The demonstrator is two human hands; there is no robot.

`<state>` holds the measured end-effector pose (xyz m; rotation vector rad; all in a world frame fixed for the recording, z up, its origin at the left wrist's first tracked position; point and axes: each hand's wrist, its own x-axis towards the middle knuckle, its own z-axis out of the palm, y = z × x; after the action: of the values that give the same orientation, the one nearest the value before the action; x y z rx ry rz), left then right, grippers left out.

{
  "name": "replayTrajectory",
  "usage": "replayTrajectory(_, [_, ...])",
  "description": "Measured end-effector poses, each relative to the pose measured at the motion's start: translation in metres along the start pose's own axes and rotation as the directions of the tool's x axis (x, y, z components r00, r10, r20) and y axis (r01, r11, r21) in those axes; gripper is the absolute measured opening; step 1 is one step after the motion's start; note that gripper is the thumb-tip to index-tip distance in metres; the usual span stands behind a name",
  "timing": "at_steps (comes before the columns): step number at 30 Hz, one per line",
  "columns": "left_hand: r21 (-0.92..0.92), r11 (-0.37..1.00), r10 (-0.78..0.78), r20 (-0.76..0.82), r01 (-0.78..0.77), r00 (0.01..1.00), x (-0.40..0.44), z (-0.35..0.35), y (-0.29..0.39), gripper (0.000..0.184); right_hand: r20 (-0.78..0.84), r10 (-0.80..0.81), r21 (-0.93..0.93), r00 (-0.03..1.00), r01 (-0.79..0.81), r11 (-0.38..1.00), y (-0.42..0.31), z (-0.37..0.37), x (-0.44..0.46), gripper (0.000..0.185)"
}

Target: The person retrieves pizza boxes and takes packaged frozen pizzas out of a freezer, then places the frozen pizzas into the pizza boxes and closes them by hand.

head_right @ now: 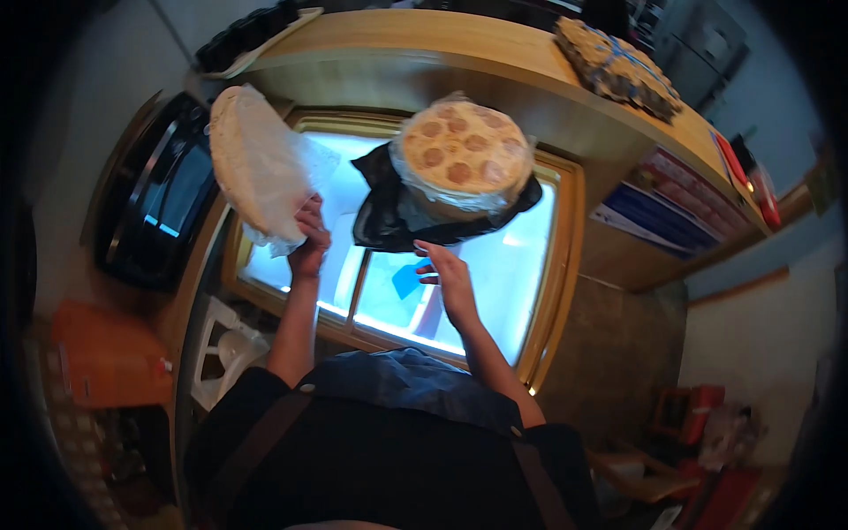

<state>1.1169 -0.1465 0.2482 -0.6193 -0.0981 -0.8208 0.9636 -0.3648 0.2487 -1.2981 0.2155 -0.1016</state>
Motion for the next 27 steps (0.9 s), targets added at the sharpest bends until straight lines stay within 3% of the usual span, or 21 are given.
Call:
replayTrajectory(2, [-0.065, 0.998, -0.014, -0.024, 0.013, 1.000, -0.003, 0.004, -0.003, 0.039, 0.006, 0.029, -0.009, 1.000, -0.029, 1.000, -0.004, 0.005, 0.003, 0.044])
replayTrajectory(5, [-0.019, 1.000, -0.001, 0.000, 0.001, 1.000, -0.011, 0.004, -0.003, 0.046, 0.056, 0.034, 0.006, 0.998, -0.034, 0.999, -0.017, 0.014, 0.006, 0.042])
replayTrajectory(8, [0.014, 0.998, 0.055, -0.107, -0.054, 0.993, -0.024, 0.000, 0.004, 0.049, 0.129, -0.017, 0.048, 0.991, 0.011, 0.999, -0.043, 0.023, 0.017, 0.049])
replayTrajectory(10, [0.456, 0.883, 0.230, -0.224, -0.107, 0.947, -0.037, -0.006, 0.020, 0.051, 0.168, -0.066, 0.126, 0.984, 0.046, 0.991, -0.065, 0.026, 0.027, 0.061])
replayTrajectory(11, [0.788, 0.608, 0.269, -0.094, -0.093, 0.958, -0.043, -0.014, 0.021, 0.049, 0.171, -0.077, 0.188, 0.982, 0.045, 0.981, -0.078, 0.029, 0.031, 0.063])
replayTrajectory(12, [0.994, 0.088, 0.304, 0.039, -0.069, 0.952, -0.044, -0.014, 0.011, 0.048, 0.171, -0.096, 0.249, 0.981, 0.052, 0.967, -0.086, 0.030, 0.035, 0.065])
replayTrajectory(13, [0.939, -0.339, 0.333, 0.170, -0.050, 0.927, -0.045, -0.015, 0.001, 0.047, 0.168, -0.085, 0.217, 0.982, 0.047, 0.975, -0.091, 0.030, 0.039, 0.067])
replayTrajectory(14, [0.999, 0.028, 0.309, 0.010, -0.020, 0.951, -0.041, -0.015, 0.001, 0.045, 0.165, -0.076, 0.182, 0.983, 0.046, 0.982, -0.097, 0.029, 0.043, 0.069])
replayTrajectory(15, [0.889, 0.458, 0.275, -0.155, 0.012, 0.949, -0.038, -0.015, 0.002, 0.044, 0.162, -0.065, 0.144, 0.985, 0.042, 0.989, -0.103, 0.027, 0.044, 0.071])
replayTrajectory(16, [0.658, 0.752, 0.235, -0.311, 0.031, 0.921, -0.034, -0.014, 0.001, 0.043, 0.198, 0.011, 0.041, 0.980, -0.020, 0.999, -0.101, 0.021, 0.047, 0.054])
replayTrajectory(18, [0.657, 0.745, 0.199, -0.387, 0.118, 0.900, -0.032, -0.018, -0.008, 0.043, 0.206, -0.142, 0.032, 0.968, 0.139, 0.990, -0.062, 0.015, 0.061, 0.021])
replayTrajectory(20, [0.622, 0.770, 0.148, -0.393, 0.144, 0.908, -0.030, -0.027, -0.009, 0.043, 0.147, -0.221, -0.092, 0.964, 0.236, 0.967, -0.027, 0.007, 0.065, 0.017])
replayTrajectory(22, [0.654, 0.739, 0.163, -0.404, 0.159, 0.900, -0.024, -0.028, -0.010, 0.044, 0.133, 0.115, -0.012, 0.984, -0.114, 0.993, -0.035, 0.003, 0.048, 0.015])
replayTrajectory(23, [0.697, 0.698, 0.201, -0.411, 0.164, 0.889, -0.021, -0.026, -0.011, 0.045, 0.098, 0.095, -0.005, 0.991, -0.095, 0.995, -0.025, -0.003, 0.047, 0.034])
replayTrajectory(26, [0.749, 0.637, 0.219, -0.399, 0.179, 0.891, -0.010, -0.014, -0.018, 0.049, 0.087, 0.058, 0.297, 0.995, -0.081, 0.951, -0.062, -0.003, 0.032, 0.056])
replayTrajectory(27, [0.783, 0.594, 0.217, -0.376, 0.184, 0.901, -0.007, -0.012, -0.018, 0.049, 0.037, 0.054, 0.264, 0.998, -0.061, 0.963, -0.074, 0.001, 0.029, 0.076])
